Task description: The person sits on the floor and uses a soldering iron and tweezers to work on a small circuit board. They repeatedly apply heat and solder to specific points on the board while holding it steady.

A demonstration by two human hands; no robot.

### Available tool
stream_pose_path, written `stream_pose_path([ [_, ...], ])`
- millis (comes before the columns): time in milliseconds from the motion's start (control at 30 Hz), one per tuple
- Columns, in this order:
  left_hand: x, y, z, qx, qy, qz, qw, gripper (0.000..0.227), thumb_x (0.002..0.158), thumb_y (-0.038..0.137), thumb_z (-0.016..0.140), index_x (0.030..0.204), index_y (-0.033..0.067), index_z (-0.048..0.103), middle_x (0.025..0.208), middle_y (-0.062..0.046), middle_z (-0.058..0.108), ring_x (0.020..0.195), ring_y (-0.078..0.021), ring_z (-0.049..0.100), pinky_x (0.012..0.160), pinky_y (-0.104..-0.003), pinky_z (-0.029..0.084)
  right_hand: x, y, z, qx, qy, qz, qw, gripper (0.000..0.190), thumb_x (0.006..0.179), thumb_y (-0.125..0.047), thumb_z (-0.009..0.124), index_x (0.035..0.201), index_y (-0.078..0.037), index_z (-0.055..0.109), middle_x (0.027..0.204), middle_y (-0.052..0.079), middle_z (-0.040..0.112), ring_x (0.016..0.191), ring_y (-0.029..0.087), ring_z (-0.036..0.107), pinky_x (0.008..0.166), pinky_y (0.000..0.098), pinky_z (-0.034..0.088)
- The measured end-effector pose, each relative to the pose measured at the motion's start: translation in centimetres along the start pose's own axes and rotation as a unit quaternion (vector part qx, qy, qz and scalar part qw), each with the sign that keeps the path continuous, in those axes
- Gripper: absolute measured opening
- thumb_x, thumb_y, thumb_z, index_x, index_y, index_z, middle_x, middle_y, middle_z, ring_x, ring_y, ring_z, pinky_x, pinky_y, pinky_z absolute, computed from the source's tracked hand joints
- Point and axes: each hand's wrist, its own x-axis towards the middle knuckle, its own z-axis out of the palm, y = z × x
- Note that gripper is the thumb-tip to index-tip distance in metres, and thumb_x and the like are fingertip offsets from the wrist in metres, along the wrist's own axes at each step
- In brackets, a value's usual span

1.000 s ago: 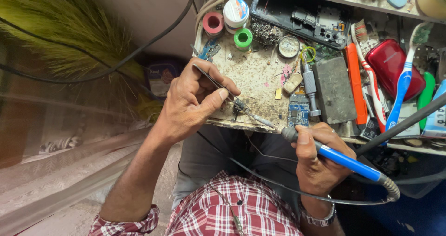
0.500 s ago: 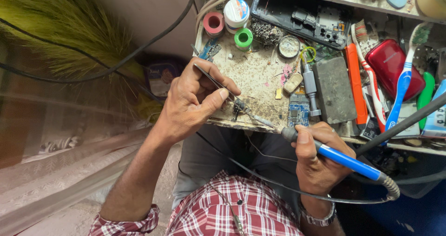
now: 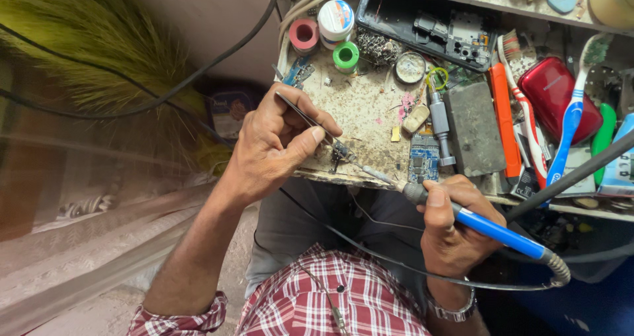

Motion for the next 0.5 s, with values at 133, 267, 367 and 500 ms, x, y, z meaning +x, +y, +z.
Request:
stream_pose_path([
  [133, 0.01, 0.0, 0.03, 0.009, 0.006, -0.002, 1.0, 0.018, 0.102, 0.006, 0.062, 0.115, 0.0057, 0.049, 0.109, -0.009, 0.076, 0.096, -0.0074, 0.066, 0.086, -0.026, 0.057, -0.2, 0.43, -0.18, 0.016, 0.003, -0.007, 1.0, 0.021, 0.104, -0.012, 0.067, 0.094, 0.006, 0.065, 0.077, 0.011, 0.064, 0.065, 0.014, 0.059, 0.055, 0.0226, 0.048],
  [267, -0.03, 0.06, 0.05, 0.003, 0.011, -0.008, 1.0, 0.019, 0.101, 0.006, 0.063, 0.114, 0.0059, 0.049, 0.109, -0.009, 0.076, 0.096, -0.0074, 0.066, 0.086, -0.025, 0.057, -0.44, 0.55, -0.53, 0.016, 0.006, -0.01, 1.0, 0.023, 0.104, -0.016, 0.067, 0.095, 0.005, 0.064, 0.075, 0.011, 0.062, 0.063, 0.014, 0.057, 0.055, 0.0236, 0.047],
  [367, -0.06, -0.01, 0.04, -0.006, 0.014, -0.011, 1.0, 0.02, 0.101, 0.006, 0.063, 0.114, 0.006, 0.049, 0.109, -0.008, 0.076, 0.095, -0.0074, 0.066, 0.086, -0.025, 0.057, -0.75, 0.6, -0.67, 0.03, 0.023, -0.013, 0.999, 0.024, 0.103, -0.018, 0.067, 0.098, 0.004, 0.064, 0.075, 0.011, 0.062, 0.061, 0.014, 0.057, 0.053, 0.0232, 0.046],
  [500, -0.04, -0.25, 0.19, -0.005, 0.015, 0.006, 1.0, 0.02, 0.101, 0.005, 0.063, 0.115, 0.0058, 0.049, 0.109, -0.009, 0.075, 0.097, -0.0077, 0.066, 0.089, -0.026, 0.056, -0.89, 0.8, -0.91, 0.043, 0.042, -0.041, 0.997, 0.025, 0.105, -0.021, 0.067, 0.101, 0.004, 0.064, 0.075, 0.011, 0.062, 0.059, 0.013, 0.055, 0.054, 0.0224, 0.042],
])
